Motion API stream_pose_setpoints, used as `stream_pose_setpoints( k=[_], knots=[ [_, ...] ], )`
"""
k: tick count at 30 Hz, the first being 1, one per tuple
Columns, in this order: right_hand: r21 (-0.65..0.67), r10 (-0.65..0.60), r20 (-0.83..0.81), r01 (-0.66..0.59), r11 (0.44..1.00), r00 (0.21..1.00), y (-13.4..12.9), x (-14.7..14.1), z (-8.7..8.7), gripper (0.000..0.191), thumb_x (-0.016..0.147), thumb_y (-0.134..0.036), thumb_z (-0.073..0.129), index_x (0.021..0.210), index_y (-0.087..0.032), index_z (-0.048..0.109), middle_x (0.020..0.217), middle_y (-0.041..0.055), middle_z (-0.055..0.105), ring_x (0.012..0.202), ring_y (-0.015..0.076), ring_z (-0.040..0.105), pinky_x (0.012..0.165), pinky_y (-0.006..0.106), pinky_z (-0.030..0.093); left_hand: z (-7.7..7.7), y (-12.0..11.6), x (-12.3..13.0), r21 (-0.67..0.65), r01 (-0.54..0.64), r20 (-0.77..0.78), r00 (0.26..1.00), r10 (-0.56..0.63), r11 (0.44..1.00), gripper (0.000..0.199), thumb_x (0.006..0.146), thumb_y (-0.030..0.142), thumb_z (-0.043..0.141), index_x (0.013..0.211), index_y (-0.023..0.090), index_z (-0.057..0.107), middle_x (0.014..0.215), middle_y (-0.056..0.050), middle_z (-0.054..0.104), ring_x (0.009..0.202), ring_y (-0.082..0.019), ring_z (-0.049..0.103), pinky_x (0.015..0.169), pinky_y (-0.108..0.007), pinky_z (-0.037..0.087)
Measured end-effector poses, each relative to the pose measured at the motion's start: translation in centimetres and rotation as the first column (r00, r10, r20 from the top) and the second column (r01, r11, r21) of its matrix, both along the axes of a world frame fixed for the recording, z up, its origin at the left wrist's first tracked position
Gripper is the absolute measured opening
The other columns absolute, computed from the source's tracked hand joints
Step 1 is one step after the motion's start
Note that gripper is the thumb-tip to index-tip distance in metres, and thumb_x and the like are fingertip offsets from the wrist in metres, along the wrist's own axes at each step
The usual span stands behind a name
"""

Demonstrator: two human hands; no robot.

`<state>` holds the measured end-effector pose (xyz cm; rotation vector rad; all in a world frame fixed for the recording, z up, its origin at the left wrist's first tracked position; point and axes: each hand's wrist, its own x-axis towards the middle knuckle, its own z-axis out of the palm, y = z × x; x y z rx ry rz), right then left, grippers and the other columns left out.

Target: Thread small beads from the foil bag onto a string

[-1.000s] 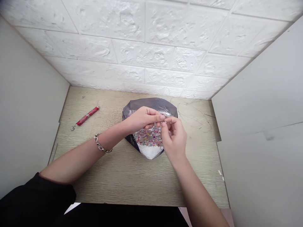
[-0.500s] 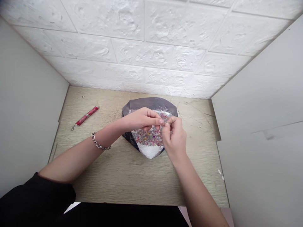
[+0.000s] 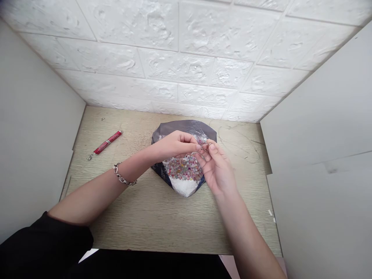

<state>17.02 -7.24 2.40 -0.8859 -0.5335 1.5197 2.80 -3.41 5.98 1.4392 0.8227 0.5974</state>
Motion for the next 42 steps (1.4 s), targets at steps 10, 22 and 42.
stream_pose_setpoints(
  k=[10,22,42],
  knots=[
    [0.045,0.053,-0.041,-0.051,0.998,0.998,-0.17,-0.05,-0.02,0.011,0.067,-0.021,0.066,0.078,-0.022,0.062,0.07,-0.0053,0.065,0.072,0.0073,0.061,0.073,0.022,0.051,0.26,-0.35,0.15,0.021,-0.007,-0.048,0.999,0.008,1.0,0.02,0.07,0.03,0.051,0.059,0.014,0.047,0.047,0.006,0.034,0.041,-0.002,0.028,0.041,-0.018,0.02],
    [0.089,0.04,0.048,-0.044,0.995,0.998,-0.38,-0.32,0.15,0.014,0.064,-0.021,0.069,0.077,-0.022,0.064,0.073,-0.0041,0.065,0.074,0.0089,0.061,0.073,0.024,0.051,0.37,-0.17,-0.02,0.049,-0.007,-0.1,0.995,0.012,0.999,0.015,0.067,0.023,0.045,0.055,0.015,0.04,0.047,0.006,0.032,0.041,-0.002,0.027,0.042,-0.018,0.02],
    [0.098,0.029,0.098,-0.039,0.994,0.995,-0.5,-0.49,0.13,0.015,0.061,-0.023,0.071,0.075,-0.023,0.065,0.072,-0.0039,0.064,0.067,0.0073,0.059,0.072,0.024,0.051,0.51,-0.33,-0.15,0.05,-0.015,-0.142,0.99,0.022,0.999,0.021,0.065,0.027,0.047,0.052,0.016,0.035,0.047,0.006,0.028,0.041,-0.003,0.024,0.041,-0.02,0.017]
  ],
)
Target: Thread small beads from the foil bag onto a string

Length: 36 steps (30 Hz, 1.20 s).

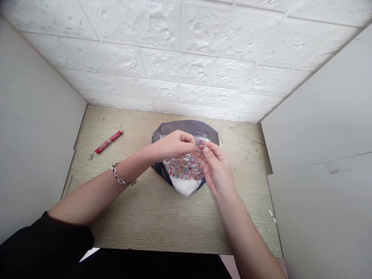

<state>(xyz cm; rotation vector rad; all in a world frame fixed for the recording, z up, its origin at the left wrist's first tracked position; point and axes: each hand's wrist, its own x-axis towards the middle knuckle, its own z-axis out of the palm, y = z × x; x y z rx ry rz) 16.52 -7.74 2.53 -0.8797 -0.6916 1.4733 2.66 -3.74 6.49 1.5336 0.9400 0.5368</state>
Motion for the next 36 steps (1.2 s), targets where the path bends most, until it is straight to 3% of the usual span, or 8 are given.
stream_pose_setpoints(
  k=[10,20,36],
  knots=[
    [0.008,-0.005,0.039,0.005,1.0,0.999,-0.1,-0.2,0.2,0.016,0.058,-0.023,0.072,0.073,-0.022,0.065,0.069,-0.0037,0.064,0.064,0.0061,0.058,0.07,0.022,0.051,0.1,0.1,-0.1,0.029,0.015,-0.01,1.0,-0.015,0.999,0.018,0.065,0.026,0.045,0.052,0.016,0.037,0.048,0.006,0.028,0.042,-0.003,0.024,0.042,-0.02,0.017],
    [0.046,-0.027,0.106,0.023,0.999,0.994,-0.3,-0.3,0.1,0.014,0.062,-0.024,0.07,0.074,-0.022,0.064,0.07,-0.0032,0.063,0.067,0.0086,0.059,0.074,0.028,0.051,0.9,0.2,-0.7,0.12,0.054,-0.118,0.992,-0.039,0.991,0.019,0.066,0.031,0.048,0.057,0.014,0.051,0.05,0.004,0.037,0.045,-0.004,0.029,0.043,-0.02,0.019],
    [0.04,-0.013,0.088,0.009,0.999,0.996,-0.2,-0.2,0.1,0.013,0.064,-0.026,0.069,0.076,-0.023,0.064,0.073,-0.0033,0.063,0.067,0.008,0.059,0.074,0.028,0.051,1.6,-0.1,-1.1,0.213,0.107,-0.179,0.981,-0.069,0.971,0.02,0.066,0.032,0.045,0.057,0.014,0.049,0.052,0.003,0.035,0.047,-0.005,0.027,0.043,-0.02,0.019]
  ],
)
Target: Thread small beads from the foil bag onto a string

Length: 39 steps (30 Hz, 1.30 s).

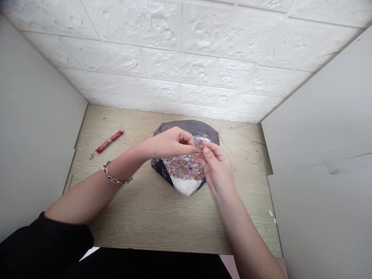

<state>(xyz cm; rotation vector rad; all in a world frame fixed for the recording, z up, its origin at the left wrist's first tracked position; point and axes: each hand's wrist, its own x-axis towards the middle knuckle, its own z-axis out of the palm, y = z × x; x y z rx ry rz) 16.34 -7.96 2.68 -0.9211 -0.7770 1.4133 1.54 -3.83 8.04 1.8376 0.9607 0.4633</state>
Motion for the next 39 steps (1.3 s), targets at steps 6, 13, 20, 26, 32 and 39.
stream_pose_setpoints(
  k=[6,13,20,26,32,39],
  knots=[
    [-0.002,0.008,0.003,-0.008,1.0,1.0,0.05,0.03,-0.09,0.014,0.064,-0.026,0.069,0.076,-0.023,0.063,0.072,-0.0041,0.062,0.064,0.0064,0.058,0.072,0.025,0.051,0.1,-0.06,0.0,0.002,-0.025,-0.023,0.999,0.025,1.0,0.02,0.065,0.032,0.045,0.056,0.015,0.05,0.053,0.003,0.036,0.047,-0.005,0.027,0.043,-0.02,0.02],
    [-0.009,0.005,-0.009,-0.006,1.0,1.0,0.01,0.01,-0.06,0.014,0.063,-0.025,0.069,0.076,-0.023,0.064,0.073,-0.0041,0.063,0.063,0.006,0.057,0.069,0.024,0.051,0.0,0.09,-0.16,0.011,-0.021,-0.004,1.0,0.021,1.0,0.022,0.065,0.033,0.045,0.056,0.014,0.051,0.051,0.003,0.036,0.046,-0.004,0.027,0.043,-0.021,0.019],
    [-0.028,-0.007,0.008,0.008,1.0,1.0,-0.01,-0.04,0.01,0.014,0.062,-0.025,0.07,0.074,-0.023,0.064,0.072,-0.0037,0.062,0.062,0.0073,0.056,0.069,0.027,0.051,-0.21,0.14,-0.04,0.005,-0.017,-0.019,1.0,0.017,1.0,0.022,0.065,0.033,0.045,0.057,0.014,0.051,0.051,0.003,0.037,0.045,-0.005,0.027,0.043,-0.021,0.019],
    [-0.014,0.003,0.019,-0.002,1.0,1.0,-0.05,-0.07,0.03,0.014,0.063,-0.025,0.069,0.075,-0.023,0.063,0.072,-0.0041,0.062,0.061,0.0064,0.056,0.07,0.026,0.051,-0.32,0.13,0.05,-0.003,-0.021,-0.034,0.999,0.021,1.0,0.02,0.065,0.032,0.045,0.057,0.015,0.051,0.052,0.003,0.037,0.046,-0.005,0.028,0.043,-0.021,0.02],
    [-0.029,-0.016,0.002,0.016,0.999,1.0,-0.05,-0.19,0.09,0.016,0.059,-0.025,0.072,0.073,-0.022,0.065,0.071,-0.0037,0.062,0.061,0.0064,0.056,0.066,0.024,0.051,-0.33,0.19,-0.04,0.01,-0.001,-0.019,1.0,0.001,1.0,0.02,0.065,0.032,0.044,0.058,0.014,0.051,0.052,0.003,0.035,0.046,-0.005,0.027,0.042,-0.02,0.019],
    [-0.02,-0.021,0.006,0.021,1.0,1.0,-0.11,-0.29,-0.01,0.016,0.059,-0.024,0.072,0.073,-0.022,0.065,0.069,-0.0028,0.062,0.062,0.0069,0.056,0.065,0.023,0.05,-0.01,0.06,-0.05,0.0,-0.007,-0.018,1.0,0.007,1.0,0.018,0.066,0.028,0.044,0.059,0.014,0.053,0.052,0.003,0.037,0.046,-0.005,0.028,0.042,-0.02,0.02]
  ],
)
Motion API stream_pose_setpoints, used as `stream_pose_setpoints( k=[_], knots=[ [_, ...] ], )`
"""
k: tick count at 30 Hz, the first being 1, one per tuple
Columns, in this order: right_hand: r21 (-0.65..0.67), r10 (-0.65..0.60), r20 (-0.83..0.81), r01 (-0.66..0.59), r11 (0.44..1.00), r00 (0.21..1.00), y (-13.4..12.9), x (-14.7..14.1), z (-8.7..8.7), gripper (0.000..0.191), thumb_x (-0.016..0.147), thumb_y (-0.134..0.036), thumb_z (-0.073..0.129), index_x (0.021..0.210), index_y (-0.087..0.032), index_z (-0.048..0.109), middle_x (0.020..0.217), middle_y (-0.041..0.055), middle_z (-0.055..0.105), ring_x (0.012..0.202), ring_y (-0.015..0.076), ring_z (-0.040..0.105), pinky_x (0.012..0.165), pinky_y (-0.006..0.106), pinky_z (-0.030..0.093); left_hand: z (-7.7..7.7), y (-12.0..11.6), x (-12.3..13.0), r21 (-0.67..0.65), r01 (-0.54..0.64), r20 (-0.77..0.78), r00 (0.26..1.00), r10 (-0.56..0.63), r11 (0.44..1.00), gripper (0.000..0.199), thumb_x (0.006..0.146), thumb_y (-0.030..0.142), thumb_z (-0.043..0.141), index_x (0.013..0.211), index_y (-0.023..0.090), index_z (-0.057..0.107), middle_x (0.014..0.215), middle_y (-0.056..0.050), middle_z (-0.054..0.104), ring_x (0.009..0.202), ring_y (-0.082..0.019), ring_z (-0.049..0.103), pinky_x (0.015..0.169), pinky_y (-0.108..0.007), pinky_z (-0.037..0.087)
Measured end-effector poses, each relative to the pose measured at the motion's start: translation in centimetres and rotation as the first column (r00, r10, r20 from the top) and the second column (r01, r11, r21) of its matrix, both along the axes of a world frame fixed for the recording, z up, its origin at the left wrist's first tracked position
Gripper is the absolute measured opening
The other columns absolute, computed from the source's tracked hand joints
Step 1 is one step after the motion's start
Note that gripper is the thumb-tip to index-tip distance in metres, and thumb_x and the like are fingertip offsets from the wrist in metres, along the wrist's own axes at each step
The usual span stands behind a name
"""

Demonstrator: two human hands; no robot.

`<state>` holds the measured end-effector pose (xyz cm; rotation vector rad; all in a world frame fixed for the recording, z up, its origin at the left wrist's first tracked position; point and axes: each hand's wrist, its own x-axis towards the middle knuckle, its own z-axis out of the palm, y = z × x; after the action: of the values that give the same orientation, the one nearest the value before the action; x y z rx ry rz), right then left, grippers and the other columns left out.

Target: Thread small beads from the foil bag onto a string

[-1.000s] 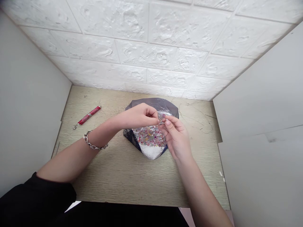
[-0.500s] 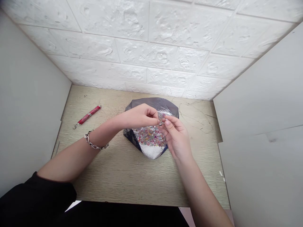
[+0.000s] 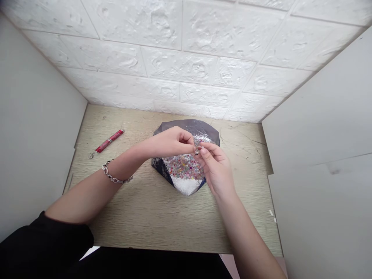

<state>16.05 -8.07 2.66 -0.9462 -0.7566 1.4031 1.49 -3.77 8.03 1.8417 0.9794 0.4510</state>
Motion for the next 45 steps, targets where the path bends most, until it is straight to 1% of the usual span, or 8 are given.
stream_pose_setpoints(
  k=[10,17,22,27,31,39,41,45],
  knots=[
    [0.02,0.006,-0.015,-0.006,1.0,1.0,0.1,0.1,-0.2,0.015,0.06,-0.023,0.071,0.073,-0.021,0.066,0.071,-0.0021,0.064,0.068,0.0076,0.059,0.068,0.021,0.05,-0.2,-0.1,0.1,0.011,0.058,-0.006,0.998,-0.058,0.998,0.016,0.065,0.029,0.046,0.057,0.015,0.05,0.054,0.003,0.041,0.048,-0.005,0.032,0.043,-0.019,0.024],
    [0.006,0.002,-0.016,-0.002,1.0,1.0,0.1,0.0,-0.1,0.016,0.058,-0.023,0.072,0.072,-0.021,0.066,0.07,-0.0023,0.064,0.066,0.0072,0.058,0.067,0.021,0.05,-0.1,0.0,0.1,0.004,0.056,-0.002,0.998,-0.056,0.998,0.017,0.065,0.029,0.046,0.06,0.014,0.053,0.055,0.003,0.043,0.049,-0.005,0.033,0.044,-0.019,0.024],
    [-0.007,-0.005,-0.004,0.005,1.0,1.0,0.1,0.0,-0.1,0.017,0.057,-0.024,0.073,0.072,-0.021,0.065,0.068,-0.0029,0.062,0.061,0.0068,0.056,0.065,0.022,0.05,0.0,0.0,0.1,0.007,0.021,-0.009,1.0,-0.021,1.0,0.018,0.067,0.029,0.044,0.062,0.014,0.054,0.056,0.003,0.042,0.049,-0.005,0.033,0.044,-0.019,0.024],
    [0.001,-0.001,0.003,0.001,1.0,1.0,0.1,0.1,-0.1,0.018,0.057,-0.025,0.073,0.073,-0.021,0.065,0.066,-0.0026,0.062,0.06,0.0069,0.056,0.063,0.022,0.05,-0.3,0.1,0.1,0.018,-0.011,0.044,0.999,0.01,1.0,0.017,0.067,0.027,0.043,0.063,0.015,0.054,0.056,0.003,0.043,0.05,-0.004,0.034,0.045,-0.018,0.026],
    [0.001,-0.004,0.0,0.004,1.0,1.0,0.1,0.1,-0.2,0.016,0.058,-0.024,0.072,0.073,-0.021,0.065,0.069,-0.0022,0.062,0.061,0.0071,0.056,0.064,0.023,0.05,-0.4,0.1,0.3,-0.016,-0.023,0.057,0.998,0.024,1.0,0.016,0.068,0.027,0.044,0.06,0.015,0.05,0.055,0.003,0.044,0.048,-0.004,0.035,0.044,-0.018,0.027],
    [0.02,0.002,0.007,-0.002,1.0,1.0,0.1,0.1,-0.3,0.012,0.063,-0.023,0.069,0.074,-0.022,0.065,0.074,-0.0028,0.062,0.062,0.0059,0.055,0.063,0.021,0.05,-0.9,0.0,0.8,0.009,-0.083,0.129,0.988,0.081,0.997,0.031,0.072,0.038,0.045,0.053,0.014,0.047,0.052,0.004,0.034,0.048,-0.004,0.03,0.044,-0.02,0.022],
    [0.014,-0.007,0.012,0.007,1.0,1.0,0.1,0.1,-0.3,0.012,0.062,-0.023,0.069,0.073,-0.022,0.065,0.073,-0.003,0.061,0.062,0.0059,0.054,0.063,0.02,0.05,-1.1,0.1,0.9,0.004,-0.105,0.155,0.983,0.103,0.994,0.032,0.071,0.04,0.047,0.054,0.013,0.05,0.052,0.004,0.037,0.048,-0.004,0.031,0.045,-0.02,0.023],
    [0.007,-0.004,0.002,0.004,1.0,1.0,0.2,0.2,-0.2,0.013,0.062,-0.024,0.07,0.074,-0.022,0.065,0.069,-0.0034,0.06,0.06,0.0057,0.053,0.063,0.022,0.051,-1.4,0.3,1.0,0.002,-0.128,0.172,0.977,0.126,0.992,0.03,0.07,0.04,0.05,0.062,0.013,0.06,0.056,0.002,0.05,0.052,-0.004,0.038,0.049,-0.019,0.029]
  ],
)
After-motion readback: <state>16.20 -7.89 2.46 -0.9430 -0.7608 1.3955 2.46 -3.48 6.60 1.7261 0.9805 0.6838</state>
